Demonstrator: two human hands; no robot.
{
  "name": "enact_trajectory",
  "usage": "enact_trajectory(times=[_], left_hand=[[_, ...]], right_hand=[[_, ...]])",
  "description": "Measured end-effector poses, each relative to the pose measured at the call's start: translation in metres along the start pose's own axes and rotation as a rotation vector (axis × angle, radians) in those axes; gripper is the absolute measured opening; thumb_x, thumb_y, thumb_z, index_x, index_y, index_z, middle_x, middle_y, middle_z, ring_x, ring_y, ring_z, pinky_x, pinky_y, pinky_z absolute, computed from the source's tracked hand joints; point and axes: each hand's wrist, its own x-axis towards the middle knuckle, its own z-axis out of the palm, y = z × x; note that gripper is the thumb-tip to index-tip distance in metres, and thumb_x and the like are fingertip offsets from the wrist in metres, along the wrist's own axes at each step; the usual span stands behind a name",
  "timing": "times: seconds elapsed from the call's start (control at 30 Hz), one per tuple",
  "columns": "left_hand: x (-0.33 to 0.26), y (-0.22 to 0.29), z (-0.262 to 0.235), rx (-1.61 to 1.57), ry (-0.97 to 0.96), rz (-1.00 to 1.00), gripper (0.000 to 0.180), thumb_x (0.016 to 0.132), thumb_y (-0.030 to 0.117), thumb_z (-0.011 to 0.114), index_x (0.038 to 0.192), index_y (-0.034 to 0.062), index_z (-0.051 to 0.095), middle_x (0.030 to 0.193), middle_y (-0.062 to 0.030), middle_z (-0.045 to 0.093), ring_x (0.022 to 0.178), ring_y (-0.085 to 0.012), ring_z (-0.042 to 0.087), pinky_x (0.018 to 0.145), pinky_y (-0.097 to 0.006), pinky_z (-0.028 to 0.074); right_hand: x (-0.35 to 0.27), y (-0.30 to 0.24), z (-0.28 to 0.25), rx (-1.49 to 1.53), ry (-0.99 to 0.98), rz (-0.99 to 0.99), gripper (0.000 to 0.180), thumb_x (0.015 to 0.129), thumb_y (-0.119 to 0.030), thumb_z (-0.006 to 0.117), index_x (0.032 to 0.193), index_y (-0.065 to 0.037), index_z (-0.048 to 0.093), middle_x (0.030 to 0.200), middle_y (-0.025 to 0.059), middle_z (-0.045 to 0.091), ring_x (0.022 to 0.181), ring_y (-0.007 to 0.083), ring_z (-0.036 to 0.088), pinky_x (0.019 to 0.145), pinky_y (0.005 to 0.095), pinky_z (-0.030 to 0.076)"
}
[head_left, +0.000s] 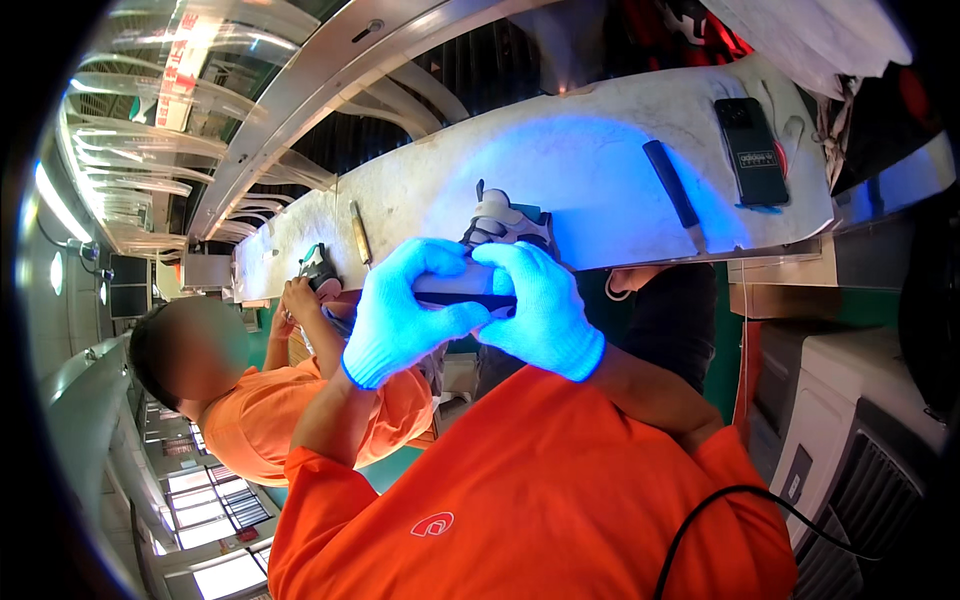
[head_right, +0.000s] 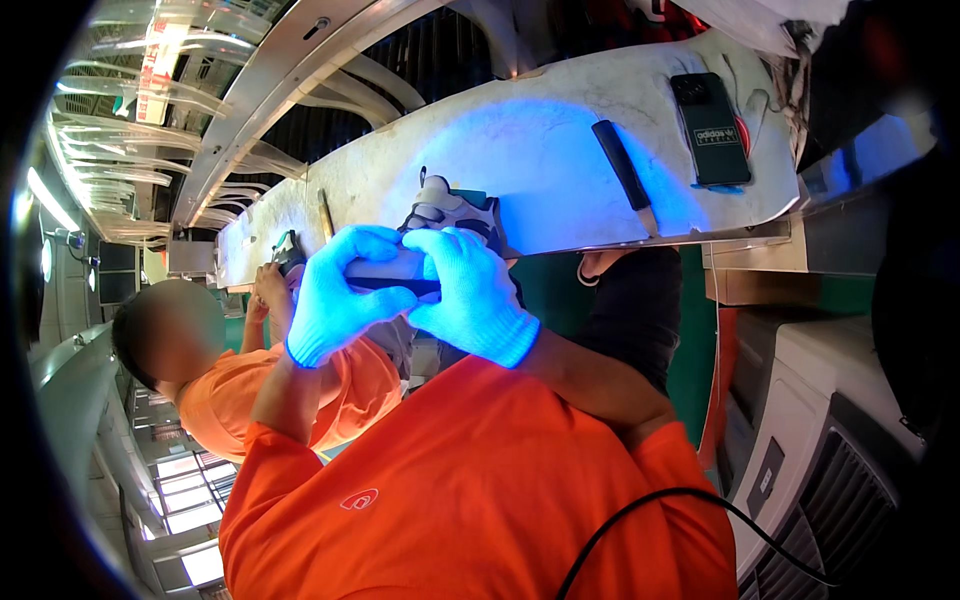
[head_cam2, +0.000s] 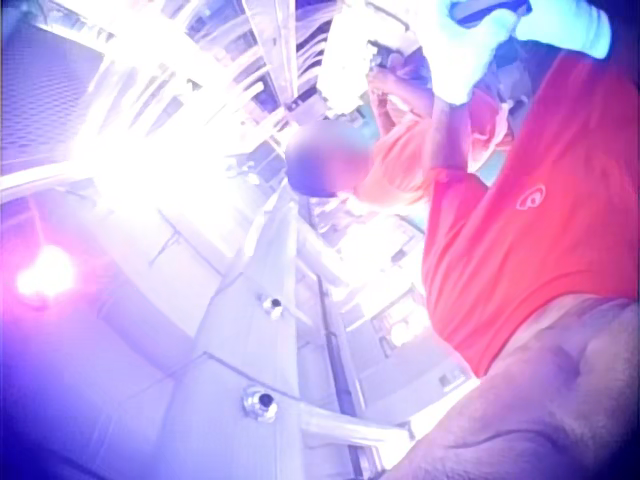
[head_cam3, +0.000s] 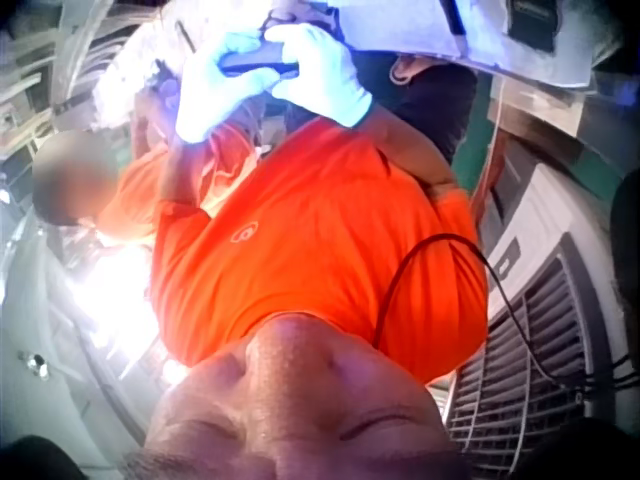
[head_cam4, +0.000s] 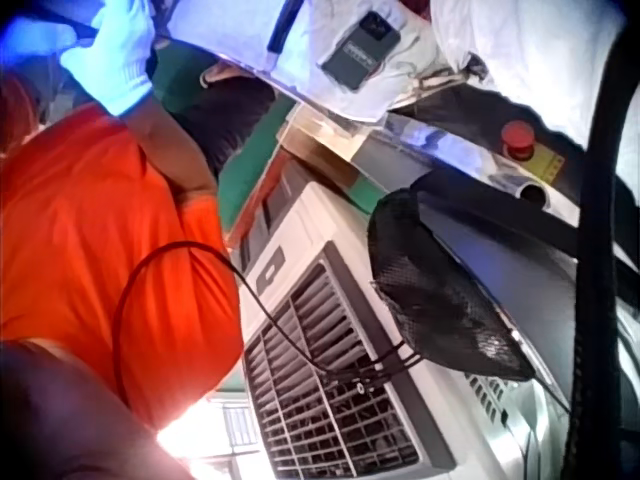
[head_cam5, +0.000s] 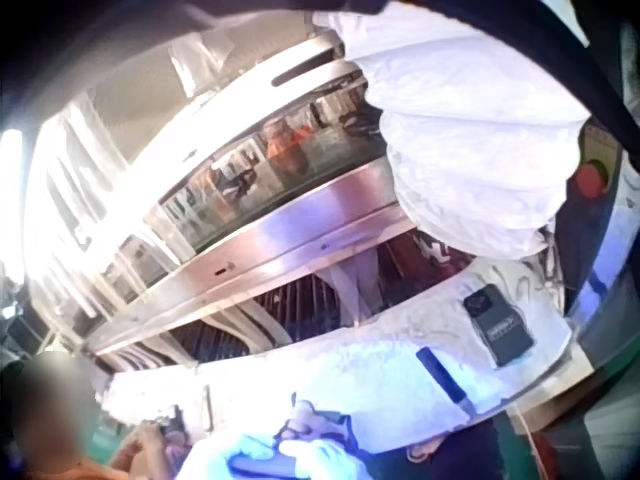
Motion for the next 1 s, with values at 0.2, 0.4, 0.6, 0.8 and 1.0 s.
enact_trajectory(times=[0.2,0.4,0.6,0.8,1.0], left_hand=[[0.014,0.007,0.0,-0.022,0.005,-0.086,0.051,0.073,0.013,0.104,0.114,-0.0001,0.075,0.129,-0.0122,0.078,0.117,-0.0216,0.076,0.105,-0.036,0.061],[0.019,0.003,-0.004,-0.106,-0.034,-0.129,0.052,0.072,0.009,0.104,0.114,-0.0015,0.075,0.133,-0.0151,0.076,0.123,-0.023,0.073,0.108,-0.037,0.059],[0.021,-0.002,-0.012,-0.051,-0.078,-0.083,0.052,0.07,0.008,0.106,0.111,-0.001,0.076,0.131,-0.0152,0.076,0.127,-0.0251,0.072,0.111,-0.04,0.056],[0.025,-0.006,-0.017,-0.059,-0.101,-0.035,0.052,0.068,0.008,0.107,0.109,-0.0005,0.076,0.126,-0.0146,0.077,0.129,-0.0288,0.072,0.111,-0.043,0.056],[0.03,-0.012,-0.021,-0.045,-0.12,0.03,0.05,0.066,0.01,0.107,0.105,0.0009,0.078,0.124,-0.0145,0.079,0.13,-0.0321,0.073,0.112,-0.045,0.056]], right_hand=[[-0.035,0.019,-0.006,-0.016,0.156,0.054,0.061,0.076,-0.024,0.103,0.121,-0.007,0.066,0.111,0.0132,0.066,0.104,0.036,0.07,0.085,0.0453,0.06],[-0.043,0.027,-0.006,0.065,0.123,0.068,0.05,0.074,-0.019,0.105,0.106,-0.005,0.068,0.102,0.0125,0.068,0.083,0.0284,0.074,0.072,0.0405,0.061],[-0.024,0.035,-0.005,0.091,0.215,-0.035,0.046,0.073,-0.014,0.105,0.104,-0.006,0.072,0.098,0.0116,0.069,0.08,0.0284,0.072,0.069,0.0394,0.06],[-0.018,0.041,-0.007,0.078,0.187,-0.07,0.048,0.071,-0.017,0.106,0.105,-0.005,0.075,0.103,0.0122,0.072,0.088,0.0291,0.073,0.073,0.0387,0.06],[-0.017,0.041,-0.007,0.134,0.144,0.03,0.057,0.073,-0.016,0.105,0.118,-0.005,0.072,0.106,0.0123,0.072,0.089,0.0282,0.077,0.074,0.0379,0.064]])
